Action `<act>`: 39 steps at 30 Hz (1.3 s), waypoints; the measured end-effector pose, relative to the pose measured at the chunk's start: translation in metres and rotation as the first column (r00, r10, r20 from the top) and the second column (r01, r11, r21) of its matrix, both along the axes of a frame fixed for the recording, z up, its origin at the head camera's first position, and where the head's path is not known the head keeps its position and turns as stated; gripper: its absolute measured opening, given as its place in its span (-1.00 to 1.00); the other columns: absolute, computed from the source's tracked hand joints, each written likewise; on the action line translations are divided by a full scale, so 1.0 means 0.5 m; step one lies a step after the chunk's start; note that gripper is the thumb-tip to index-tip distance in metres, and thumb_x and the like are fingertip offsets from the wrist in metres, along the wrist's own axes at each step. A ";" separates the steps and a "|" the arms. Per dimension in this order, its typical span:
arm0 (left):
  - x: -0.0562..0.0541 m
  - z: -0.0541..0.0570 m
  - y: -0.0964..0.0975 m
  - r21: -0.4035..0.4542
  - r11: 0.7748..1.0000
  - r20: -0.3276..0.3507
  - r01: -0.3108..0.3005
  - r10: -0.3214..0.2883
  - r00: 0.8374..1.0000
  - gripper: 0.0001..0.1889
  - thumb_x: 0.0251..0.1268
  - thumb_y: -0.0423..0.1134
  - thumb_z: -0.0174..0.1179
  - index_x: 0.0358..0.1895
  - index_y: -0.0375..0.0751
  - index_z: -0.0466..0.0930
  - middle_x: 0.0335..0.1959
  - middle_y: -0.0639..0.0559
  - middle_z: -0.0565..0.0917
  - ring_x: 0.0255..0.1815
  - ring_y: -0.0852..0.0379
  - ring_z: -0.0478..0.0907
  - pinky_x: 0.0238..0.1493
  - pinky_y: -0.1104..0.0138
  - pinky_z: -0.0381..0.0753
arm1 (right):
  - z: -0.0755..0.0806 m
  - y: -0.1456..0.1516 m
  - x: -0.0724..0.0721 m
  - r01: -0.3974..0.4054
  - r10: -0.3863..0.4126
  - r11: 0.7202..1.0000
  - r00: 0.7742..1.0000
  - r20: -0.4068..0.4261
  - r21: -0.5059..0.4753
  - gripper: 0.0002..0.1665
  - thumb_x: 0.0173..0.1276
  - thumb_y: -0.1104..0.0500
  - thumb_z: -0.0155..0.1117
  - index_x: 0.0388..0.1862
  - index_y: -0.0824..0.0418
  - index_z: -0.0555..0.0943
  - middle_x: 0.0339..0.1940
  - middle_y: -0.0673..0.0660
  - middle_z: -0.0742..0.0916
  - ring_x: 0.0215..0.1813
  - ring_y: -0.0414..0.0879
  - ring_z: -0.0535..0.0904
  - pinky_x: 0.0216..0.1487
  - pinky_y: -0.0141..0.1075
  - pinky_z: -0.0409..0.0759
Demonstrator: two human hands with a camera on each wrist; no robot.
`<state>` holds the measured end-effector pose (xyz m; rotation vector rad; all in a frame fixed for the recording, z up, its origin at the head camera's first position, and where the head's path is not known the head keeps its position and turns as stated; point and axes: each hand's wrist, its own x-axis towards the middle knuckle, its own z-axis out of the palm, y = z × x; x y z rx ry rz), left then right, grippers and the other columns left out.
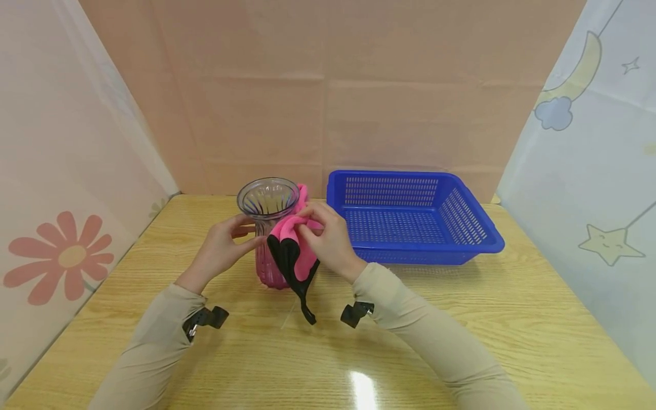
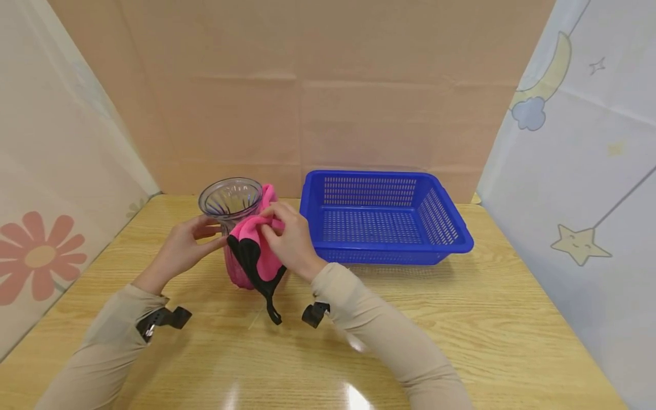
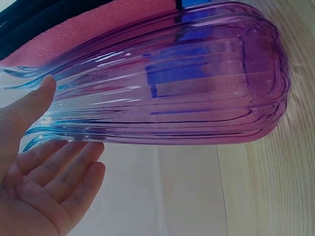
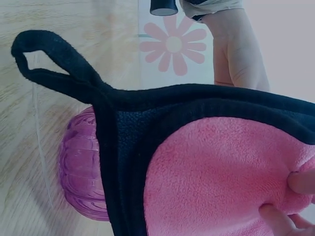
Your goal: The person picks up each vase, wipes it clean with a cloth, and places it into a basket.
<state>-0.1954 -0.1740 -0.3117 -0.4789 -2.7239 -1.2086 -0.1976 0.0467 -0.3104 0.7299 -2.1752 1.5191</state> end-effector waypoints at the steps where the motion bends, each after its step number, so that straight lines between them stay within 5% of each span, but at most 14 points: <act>1: 0.000 0.001 0.001 0.000 1.000 -0.002 0.001 -0.001 1.000 -0.44 0.25 -0.25 0.28 0.29 -0.35 0.39 0.20 -0.37 0.54 0.16 -0.34 0.56 0.18 -0.07 0.59 | 0.000 0.000 0.000 0.001 -0.001 1.000 1.000 -0.005 0.007 -0.86 0.20 0.46 0.27 -0.25 0.38 0.60 -0.01 0.33 0.65 0.06 0.17 0.68 -0.07 -0.16 0.75; 10: -0.002 0.001 0.002 0.007 1.000 0.006 0.008 -0.008 1.000 -0.43 0.25 -0.26 0.28 0.31 -0.35 0.37 0.20 -0.39 0.54 0.16 -0.36 0.55 0.17 -0.07 0.59 | -0.006 0.000 -0.003 0.021 -0.014 0.996 0.996 -0.085 0.083 -0.88 0.18 0.44 0.28 -0.28 0.37 0.60 -0.12 0.31 0.68 -0.02 0.13 0.66 0.01 -0.05 0.72; 19: -0.001 0.001 -0.001 0.008 1.000 0.022 0.006 -0.006 1.000 -0.39 0.24 -0.20 0.29 0.34 -0.31 0.35 0.20 -0.39 0.54 0.17 -0.36 0.55 0.13 -0.07 0.62 | -0.015 0.000 0.001 0.012 -0.005 0.988 0.999 -0.047 0.154 -0.91 0.23 0.40 0.29 -0.27 0.33 0.61 -0.15 0.26 0.69 0.02 0.08 0.64 0.00 -0.16 0.74; 39: 0.001 -0.003 -0.002 0.019 1.000 0.022 -0.001 0.000 1.000 -0.38 0.23 -0.12 0.29 0.33 -0.27 0.37 0.18 -0.35 0.57 0.16 -0.33 0.57 0.12 -0.06 0.63 | -0.041 0.008 0.006 0.022 -0.017 0.957 1.000 -0.018 0.290 -0.90 0.22 0.40 0.28 -0.32 0.30 0.54 -0.22 0.28 0.66 -0.11 0.09 0.56 -0.09 0.01 0.67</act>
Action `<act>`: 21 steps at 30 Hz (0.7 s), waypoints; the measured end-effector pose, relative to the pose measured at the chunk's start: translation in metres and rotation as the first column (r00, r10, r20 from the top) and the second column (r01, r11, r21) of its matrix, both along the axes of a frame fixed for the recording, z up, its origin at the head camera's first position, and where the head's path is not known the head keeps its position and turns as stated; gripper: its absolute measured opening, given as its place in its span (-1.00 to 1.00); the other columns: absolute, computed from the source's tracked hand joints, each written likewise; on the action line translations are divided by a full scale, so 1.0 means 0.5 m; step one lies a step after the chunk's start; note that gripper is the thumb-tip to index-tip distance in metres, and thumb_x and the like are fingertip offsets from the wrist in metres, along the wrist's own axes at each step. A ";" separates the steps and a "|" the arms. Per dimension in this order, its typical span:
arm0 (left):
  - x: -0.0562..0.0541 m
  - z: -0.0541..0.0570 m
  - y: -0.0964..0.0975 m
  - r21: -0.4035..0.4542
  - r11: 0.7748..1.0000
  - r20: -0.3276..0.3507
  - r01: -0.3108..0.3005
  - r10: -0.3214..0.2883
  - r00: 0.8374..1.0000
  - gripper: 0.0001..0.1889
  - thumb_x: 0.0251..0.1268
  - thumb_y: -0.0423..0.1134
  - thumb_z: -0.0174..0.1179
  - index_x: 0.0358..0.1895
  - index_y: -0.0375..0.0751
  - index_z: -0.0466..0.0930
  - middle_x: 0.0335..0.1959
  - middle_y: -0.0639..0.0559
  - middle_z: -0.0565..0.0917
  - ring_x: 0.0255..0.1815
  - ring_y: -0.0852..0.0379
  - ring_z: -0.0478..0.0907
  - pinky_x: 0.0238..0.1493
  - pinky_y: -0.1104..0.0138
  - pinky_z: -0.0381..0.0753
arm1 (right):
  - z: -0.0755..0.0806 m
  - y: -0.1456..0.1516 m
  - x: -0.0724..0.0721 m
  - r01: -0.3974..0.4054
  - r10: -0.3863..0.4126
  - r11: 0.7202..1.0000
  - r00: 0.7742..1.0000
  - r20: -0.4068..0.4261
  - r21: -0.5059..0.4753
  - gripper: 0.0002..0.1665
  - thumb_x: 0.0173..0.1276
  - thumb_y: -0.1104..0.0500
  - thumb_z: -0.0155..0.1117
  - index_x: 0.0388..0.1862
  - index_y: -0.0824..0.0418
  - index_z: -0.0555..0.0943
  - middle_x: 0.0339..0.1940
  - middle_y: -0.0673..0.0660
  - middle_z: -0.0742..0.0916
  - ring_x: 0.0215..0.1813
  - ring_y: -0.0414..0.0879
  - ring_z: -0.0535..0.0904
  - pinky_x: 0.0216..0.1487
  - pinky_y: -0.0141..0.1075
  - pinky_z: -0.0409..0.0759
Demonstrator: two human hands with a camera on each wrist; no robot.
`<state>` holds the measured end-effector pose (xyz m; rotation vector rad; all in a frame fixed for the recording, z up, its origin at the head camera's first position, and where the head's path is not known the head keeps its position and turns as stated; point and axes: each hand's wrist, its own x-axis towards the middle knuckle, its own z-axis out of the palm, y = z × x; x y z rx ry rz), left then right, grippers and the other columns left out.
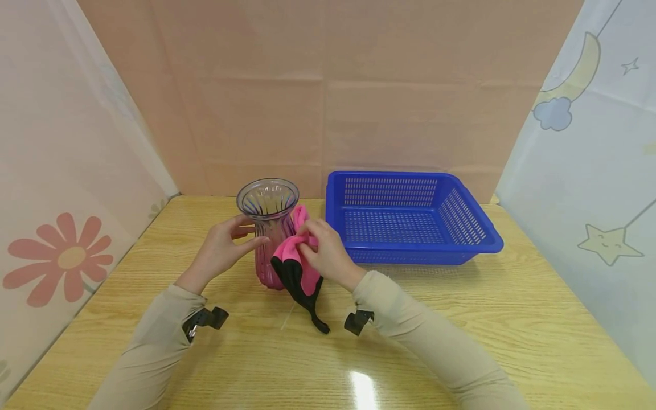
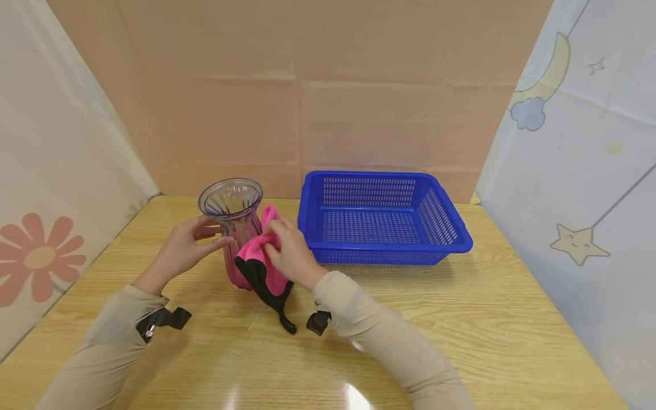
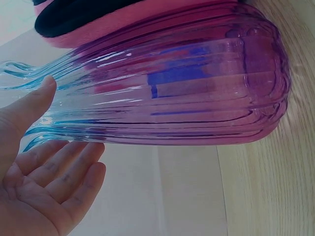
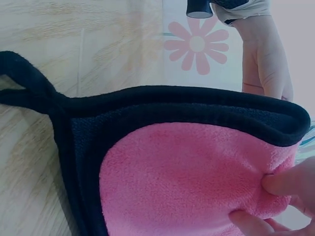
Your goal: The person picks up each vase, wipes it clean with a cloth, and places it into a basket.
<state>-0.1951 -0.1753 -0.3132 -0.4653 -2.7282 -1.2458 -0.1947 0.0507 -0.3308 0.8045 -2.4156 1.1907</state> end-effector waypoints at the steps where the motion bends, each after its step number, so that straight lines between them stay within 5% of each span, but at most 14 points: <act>1: 0.000 0.000 0.000 0.001 1.000 -0.002 0.002 -0.002 1.000 -0.38 0.23 -0.12 0.29 0.33 -0.27 0.37 0.18 -0.35 0.57 0.16 -0.33 0.57 0.12 -0.06 0.63 | -0.001 0.000 0.000 0.000 0.000 1.000 1.000 0.004 0.006 -0.90 0.22 0.40 0.28 -0.32 0.30 0.54 -0.21 0.28 0.66 -0.11 0.10 0.56 -0.09 0.02 0.66; 21: 0.001 0.002 0.001 -0.001 1.000 0.009 -0.003 0.003 1.000 -0.37 0.23 -0.12 0.29 0.34 -0.26 0.36 0.21 -0.34 0.55 0.17 -0.33 0.56 0.13 -0.07 0.62 | -0.012 0.003 -0.003 0.010 -0.010 1.000 1.000 -0.017 0.007 -0.89 0.17 0.43 0.31 -0.37 0.29 0.56 -0.22 0.27 0.67 -0.06 0.12 0.59 -0.03 -0.01 0.69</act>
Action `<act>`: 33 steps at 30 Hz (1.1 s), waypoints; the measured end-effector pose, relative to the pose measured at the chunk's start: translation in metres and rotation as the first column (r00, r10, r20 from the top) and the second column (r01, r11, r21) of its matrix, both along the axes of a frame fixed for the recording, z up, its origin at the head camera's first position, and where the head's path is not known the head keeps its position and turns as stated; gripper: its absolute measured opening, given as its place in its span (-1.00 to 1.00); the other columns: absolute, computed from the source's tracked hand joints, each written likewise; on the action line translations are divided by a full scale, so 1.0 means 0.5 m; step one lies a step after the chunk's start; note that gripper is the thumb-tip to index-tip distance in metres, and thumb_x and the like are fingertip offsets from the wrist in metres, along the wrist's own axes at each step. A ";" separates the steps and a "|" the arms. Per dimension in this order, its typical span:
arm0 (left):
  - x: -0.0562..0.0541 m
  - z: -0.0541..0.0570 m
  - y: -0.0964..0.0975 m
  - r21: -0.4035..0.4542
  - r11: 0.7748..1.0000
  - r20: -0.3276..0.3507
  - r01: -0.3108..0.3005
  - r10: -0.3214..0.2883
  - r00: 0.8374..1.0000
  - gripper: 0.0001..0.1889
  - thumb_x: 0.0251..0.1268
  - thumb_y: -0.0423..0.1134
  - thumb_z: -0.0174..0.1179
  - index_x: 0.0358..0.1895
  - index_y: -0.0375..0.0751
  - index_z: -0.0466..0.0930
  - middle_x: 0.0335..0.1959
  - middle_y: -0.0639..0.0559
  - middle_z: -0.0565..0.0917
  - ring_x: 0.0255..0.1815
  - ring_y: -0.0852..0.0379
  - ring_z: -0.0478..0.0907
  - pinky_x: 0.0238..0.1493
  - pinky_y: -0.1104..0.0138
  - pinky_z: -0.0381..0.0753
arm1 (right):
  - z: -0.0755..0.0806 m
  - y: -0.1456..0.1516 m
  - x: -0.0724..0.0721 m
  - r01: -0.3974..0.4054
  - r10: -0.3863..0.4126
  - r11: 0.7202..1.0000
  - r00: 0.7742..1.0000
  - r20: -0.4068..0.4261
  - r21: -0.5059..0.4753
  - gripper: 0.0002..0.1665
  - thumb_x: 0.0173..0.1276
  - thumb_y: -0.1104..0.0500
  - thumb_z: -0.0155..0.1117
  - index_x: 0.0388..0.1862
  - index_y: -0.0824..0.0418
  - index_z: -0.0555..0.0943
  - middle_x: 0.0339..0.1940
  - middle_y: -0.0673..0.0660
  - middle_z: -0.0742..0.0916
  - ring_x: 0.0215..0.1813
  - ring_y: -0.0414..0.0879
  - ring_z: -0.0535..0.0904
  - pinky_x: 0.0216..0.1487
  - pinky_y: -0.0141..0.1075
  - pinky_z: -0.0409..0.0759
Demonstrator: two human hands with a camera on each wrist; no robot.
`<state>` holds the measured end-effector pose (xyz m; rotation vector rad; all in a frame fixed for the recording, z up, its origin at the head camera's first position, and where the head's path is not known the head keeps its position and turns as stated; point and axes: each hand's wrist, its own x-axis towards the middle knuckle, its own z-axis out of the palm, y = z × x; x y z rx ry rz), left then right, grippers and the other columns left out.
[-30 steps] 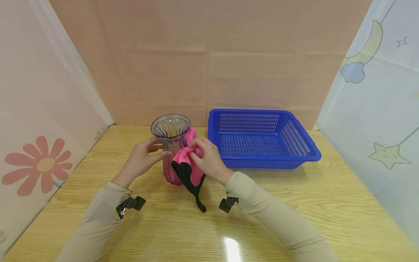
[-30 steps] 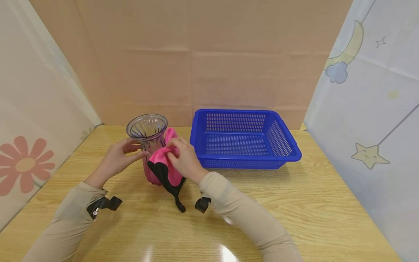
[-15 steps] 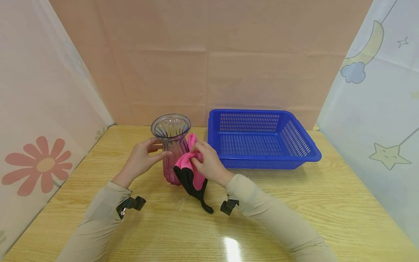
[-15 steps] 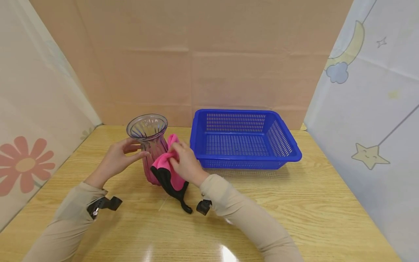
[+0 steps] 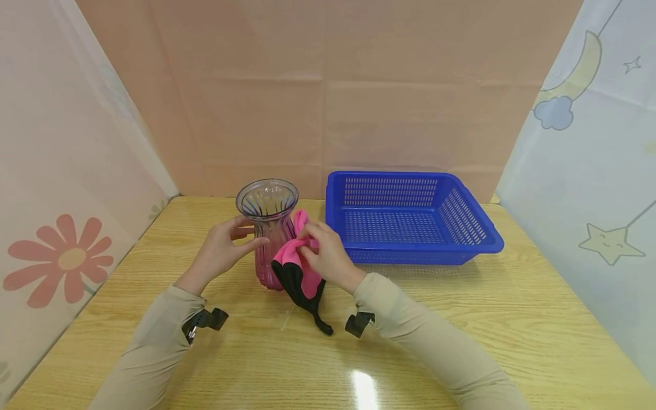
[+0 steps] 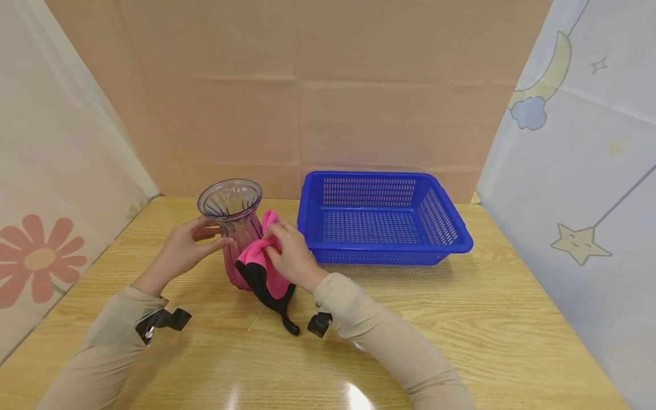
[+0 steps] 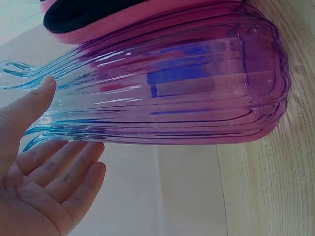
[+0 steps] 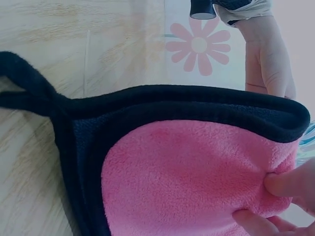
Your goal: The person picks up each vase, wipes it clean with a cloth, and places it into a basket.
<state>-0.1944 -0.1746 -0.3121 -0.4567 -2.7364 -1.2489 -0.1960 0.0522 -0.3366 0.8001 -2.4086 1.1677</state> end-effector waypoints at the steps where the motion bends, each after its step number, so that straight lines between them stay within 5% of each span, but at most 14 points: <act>1: 0.000 0.000 0.000 -0.001 1.000 -0.002 -0.001 0.001 1.000 -0.37 0.23 -0.12 0.29 0.33 -0.27 0.36 0.21 -0.35 0.55 0.17 -0.33 0.56 0.12 -0.06 0.62 | 0.001 0.000 0.000 0.001 -0.001 1.000 1.000 -0.007 -0.003 -0.89 0.17 0.42 0.31 -0.36 0.29 0.56 -0.22 0.27 0.67 -0.06 0.12 0.59 -0.03 -0.02 0.69; 22: -0.006 -0.001 0.000 0.006 1.000 -0.005 0.012 -0.012 1.000 -0.40 0.24 -0.22 0.29 0.32 -0.31 0.36 0.21 -0.38 0.54 0.17 -0.36 0.55 0.13 -0.06 0.62 | 0.048 -0.007 -0.009 -0.027 0.013 0.995 0.991 -0.136 -0.099 -0.93 0.20 0.40 0.30 -0.32 0.34 0.61 -0.23 0.25 0.70 -0.02 0.09 0.61 0.05 -0.10 0.70; 33: -0.007 0.002 0.003 -0.024 1.000 -0.048 0.015 -0.016 0.999 -0.44 0.23 -0.27 0.29 0.28 -0.34 0.38 0.17 -0.39 0.56 0.15 -0.34 0.56 0.17 -0.08 0.59 | 0.065 -0.001 -0.006 -0.045 0.025 0.973 0.996 -0.090 -0.228 -0.88 0.18 0.47 0.24 -0.29 0.36 0.60 -0.11 0.31 0.67 0.01 0.14 0.66 -0.04 -0.12 0.75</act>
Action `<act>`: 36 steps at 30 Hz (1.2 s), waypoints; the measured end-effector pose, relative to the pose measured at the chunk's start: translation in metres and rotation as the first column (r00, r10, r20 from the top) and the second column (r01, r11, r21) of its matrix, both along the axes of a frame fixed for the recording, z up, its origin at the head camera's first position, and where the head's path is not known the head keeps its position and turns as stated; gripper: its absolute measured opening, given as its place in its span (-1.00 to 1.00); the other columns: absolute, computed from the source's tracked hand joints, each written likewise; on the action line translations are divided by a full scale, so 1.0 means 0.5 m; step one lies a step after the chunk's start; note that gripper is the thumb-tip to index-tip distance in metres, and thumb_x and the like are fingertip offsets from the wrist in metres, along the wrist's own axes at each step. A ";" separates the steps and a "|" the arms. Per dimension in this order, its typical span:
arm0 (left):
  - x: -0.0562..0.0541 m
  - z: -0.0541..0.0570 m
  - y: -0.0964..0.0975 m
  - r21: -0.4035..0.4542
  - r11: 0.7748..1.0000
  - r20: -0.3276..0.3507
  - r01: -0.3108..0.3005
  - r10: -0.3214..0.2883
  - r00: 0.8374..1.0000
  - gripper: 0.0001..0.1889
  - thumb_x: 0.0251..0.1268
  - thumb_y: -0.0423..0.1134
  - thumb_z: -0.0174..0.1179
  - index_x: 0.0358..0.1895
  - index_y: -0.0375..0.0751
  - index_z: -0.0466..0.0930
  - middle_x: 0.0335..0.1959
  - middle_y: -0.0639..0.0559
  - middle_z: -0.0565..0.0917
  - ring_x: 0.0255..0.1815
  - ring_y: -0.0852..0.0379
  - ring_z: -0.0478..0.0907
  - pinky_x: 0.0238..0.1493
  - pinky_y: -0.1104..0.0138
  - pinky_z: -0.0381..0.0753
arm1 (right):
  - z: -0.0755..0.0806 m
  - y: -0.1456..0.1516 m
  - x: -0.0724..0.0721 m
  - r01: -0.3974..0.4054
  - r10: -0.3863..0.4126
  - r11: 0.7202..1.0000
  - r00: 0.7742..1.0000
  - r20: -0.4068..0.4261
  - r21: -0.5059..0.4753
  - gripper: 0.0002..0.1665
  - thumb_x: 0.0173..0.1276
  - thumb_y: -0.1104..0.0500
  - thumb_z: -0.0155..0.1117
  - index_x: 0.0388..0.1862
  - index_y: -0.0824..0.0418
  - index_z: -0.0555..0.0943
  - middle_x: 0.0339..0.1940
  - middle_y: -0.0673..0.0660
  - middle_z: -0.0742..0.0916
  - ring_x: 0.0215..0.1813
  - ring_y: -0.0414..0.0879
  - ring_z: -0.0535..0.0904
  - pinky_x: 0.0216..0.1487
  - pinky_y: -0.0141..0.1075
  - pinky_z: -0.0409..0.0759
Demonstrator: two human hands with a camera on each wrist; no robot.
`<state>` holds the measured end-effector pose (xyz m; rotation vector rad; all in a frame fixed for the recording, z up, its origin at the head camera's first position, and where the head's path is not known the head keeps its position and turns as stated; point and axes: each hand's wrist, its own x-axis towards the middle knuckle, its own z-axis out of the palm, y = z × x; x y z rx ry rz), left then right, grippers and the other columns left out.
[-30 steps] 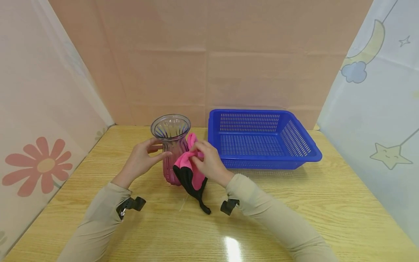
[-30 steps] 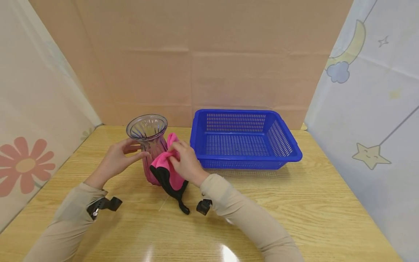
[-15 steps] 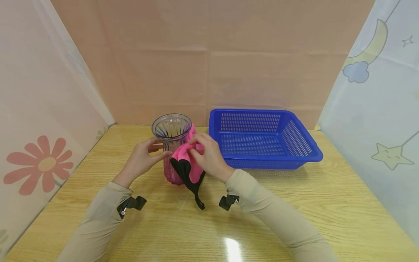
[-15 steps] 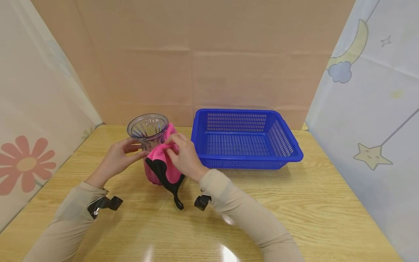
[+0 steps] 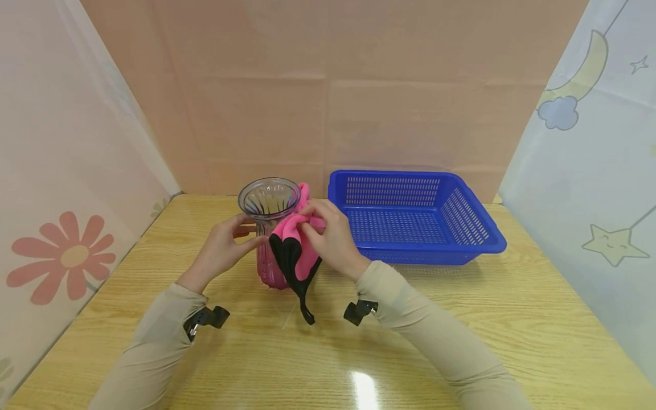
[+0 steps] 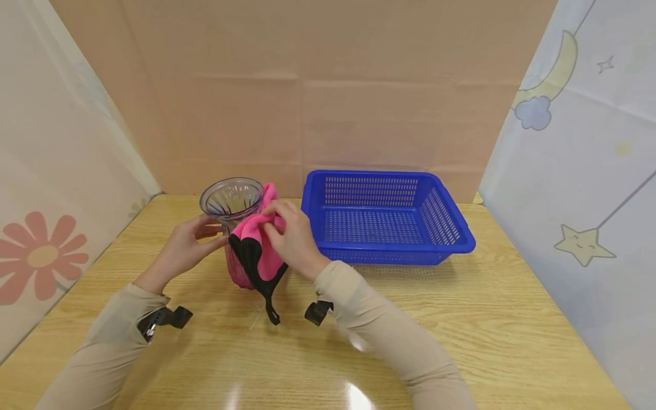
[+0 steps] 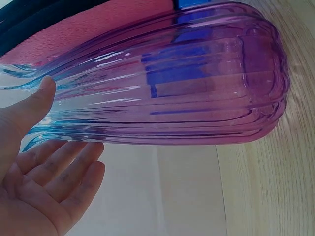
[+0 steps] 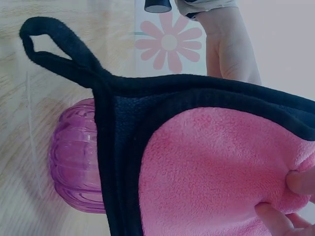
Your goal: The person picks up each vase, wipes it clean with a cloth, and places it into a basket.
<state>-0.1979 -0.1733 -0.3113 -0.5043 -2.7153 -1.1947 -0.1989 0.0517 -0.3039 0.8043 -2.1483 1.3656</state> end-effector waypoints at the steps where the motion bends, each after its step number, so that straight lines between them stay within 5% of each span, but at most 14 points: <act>1: 0.000 0.000 0.000 0.000 1.000 -0.005 0.004 -0.004 1.000 -0.44 0.23 -0.27 0.29 0.28 -0.34 0.38 0.17 -0.39 0.56 0.15 -0.34 0.56 0.17 -0.08 0.59 | 0.001 0.001 0.000 -0.002 0.002 1.000 1.000 0.006 -0.012 -0.87 0.18 0.48 0.24 -0.28 0.37 0.60 -0.10 0.32 0.66 0.01 0.14 0.67 -0.04 -0.13 0.75; 24: -0.005 -0.006 -0.009 -0.002 0.995 -0.033 0.096 -0.096 0.995 -0.46 0.29 -0.31 0.22 0.31 -0.39 0.34 0.22 -0.41 0.51 0.21 -0.35 0.51 0.23 -0.10 0.53 | 0.005 0.005 0.001 -0.017 0.023 0.998 0.996 0.085 -0.065 -0.84 0.22 0.47 0.24 -0.21 0.37 0.60 0.04 0.33 0.61 0.05 0.15 0.65 -0.13 -0.26 0.76; 36: 0.000 0.003 -0.010 -0.038 0.997 0.057 0.068 -0.066 0.996 -0.34 0.24 -0.28 0.28 0.37 -0.39 0.26 0.26 -0.45 0.46 0.22 -0.42 0.48 0.25 -0.13 0.50 | -0.009 -0.004 -0.002 -0.025 0.027 0.999 0.998 0.058 -0.021 -0.86 0.20 0.47 0.26 -0.25 0.37 0.60 -0.02 0.32 0.62 0.04 0.15 0.64 -0.03 -0.08 0.74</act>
